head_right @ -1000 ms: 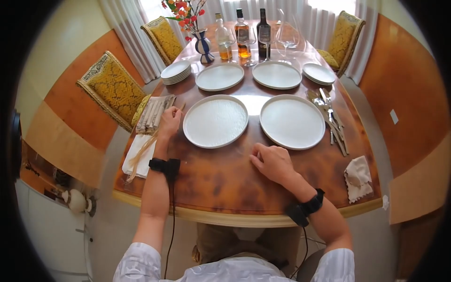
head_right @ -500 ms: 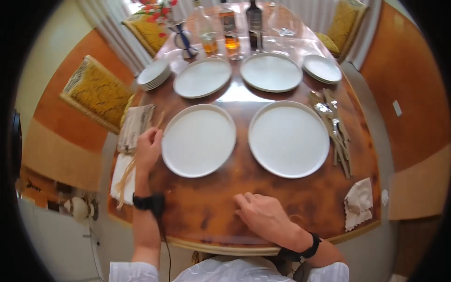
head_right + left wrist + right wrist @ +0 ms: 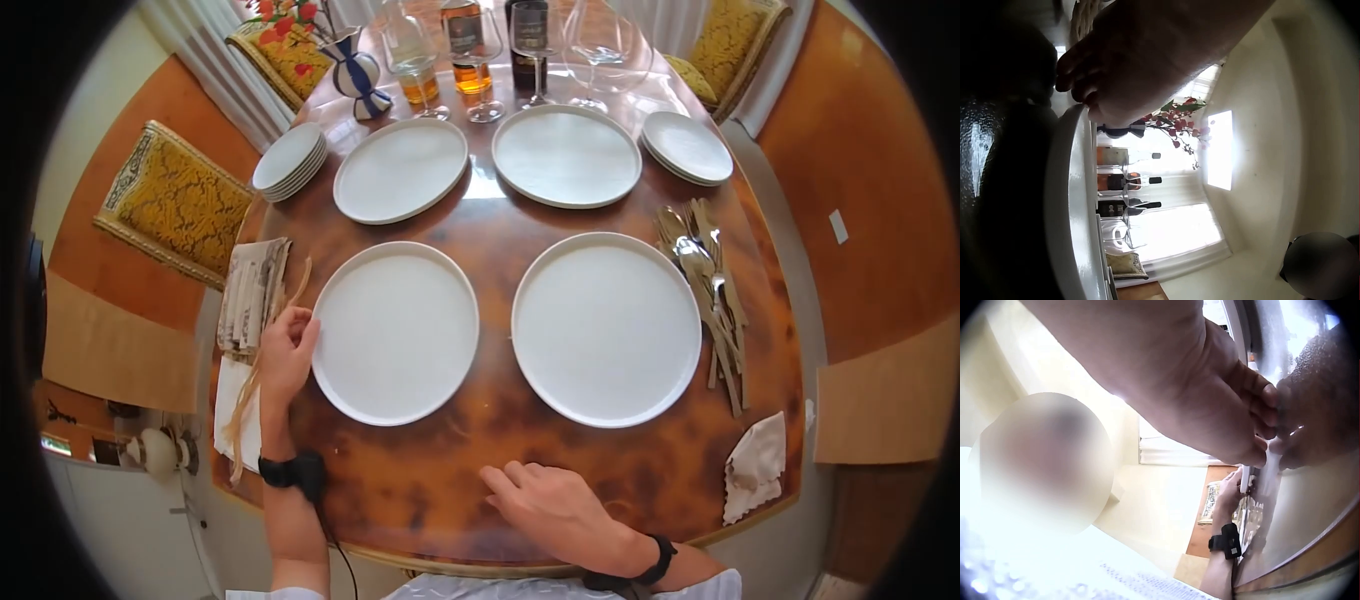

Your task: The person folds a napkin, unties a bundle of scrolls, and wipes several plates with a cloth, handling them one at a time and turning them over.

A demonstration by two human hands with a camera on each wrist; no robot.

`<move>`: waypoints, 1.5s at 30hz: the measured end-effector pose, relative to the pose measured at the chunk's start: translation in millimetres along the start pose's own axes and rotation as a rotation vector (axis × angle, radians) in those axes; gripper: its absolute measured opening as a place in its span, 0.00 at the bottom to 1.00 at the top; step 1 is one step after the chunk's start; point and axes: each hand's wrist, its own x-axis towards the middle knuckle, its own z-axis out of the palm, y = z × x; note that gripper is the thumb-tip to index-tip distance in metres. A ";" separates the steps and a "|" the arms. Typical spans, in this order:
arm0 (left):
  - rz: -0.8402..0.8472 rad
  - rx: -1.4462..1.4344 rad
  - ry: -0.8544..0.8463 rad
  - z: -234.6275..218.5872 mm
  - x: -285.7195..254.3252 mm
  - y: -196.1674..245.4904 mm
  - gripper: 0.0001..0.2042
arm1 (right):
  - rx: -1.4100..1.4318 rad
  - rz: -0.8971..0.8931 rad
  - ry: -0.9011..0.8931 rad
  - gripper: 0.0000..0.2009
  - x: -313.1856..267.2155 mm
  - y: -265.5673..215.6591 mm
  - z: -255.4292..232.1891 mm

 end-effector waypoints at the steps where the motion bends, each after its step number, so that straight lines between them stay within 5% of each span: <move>1: 0.006 0.005 -0.002 0.8 -1.8 3.7 0.09 | -0.008 -0.004 0.007 0.16 0.2 -0.5 0.0; 15: 0.124 0.207 -0.029 -2.9 -1.0 3.7 0.14 | 0.018 0.066 0.081 0.08 -1.2 -9.6 -13.7; 17: 0.136 0.195 -0.030 -3.0 -1.4 2.7 0.15 | -0.014 0.035 0.401 0.07 -1.4 4.7 -14.2; 21: 0.154 0.188 -0.048 -4.9 1.0 -4.4 0.16 | -0.012 0.508 0.780 0.12 -9.3 28.4 -43.5; 24: 0.156 0.166 -0.052 -3.6 4.5 -8.7 0.17 | -0.276 0.738 0.809 0.15 -38.0 68.4 -41.1; 30: 0.168 0.194 -0.038 1.1 6.7 -14.9 0.19 | -0.272 1.005 0.675 0.22 -52.7 98.3 -27.0; 45: 0.187 0.217 -0.039 -3.5 -1.3 -5.6 0.19 | -0.233 1.028 0.694 0.26 -54.4 121.2 -24.1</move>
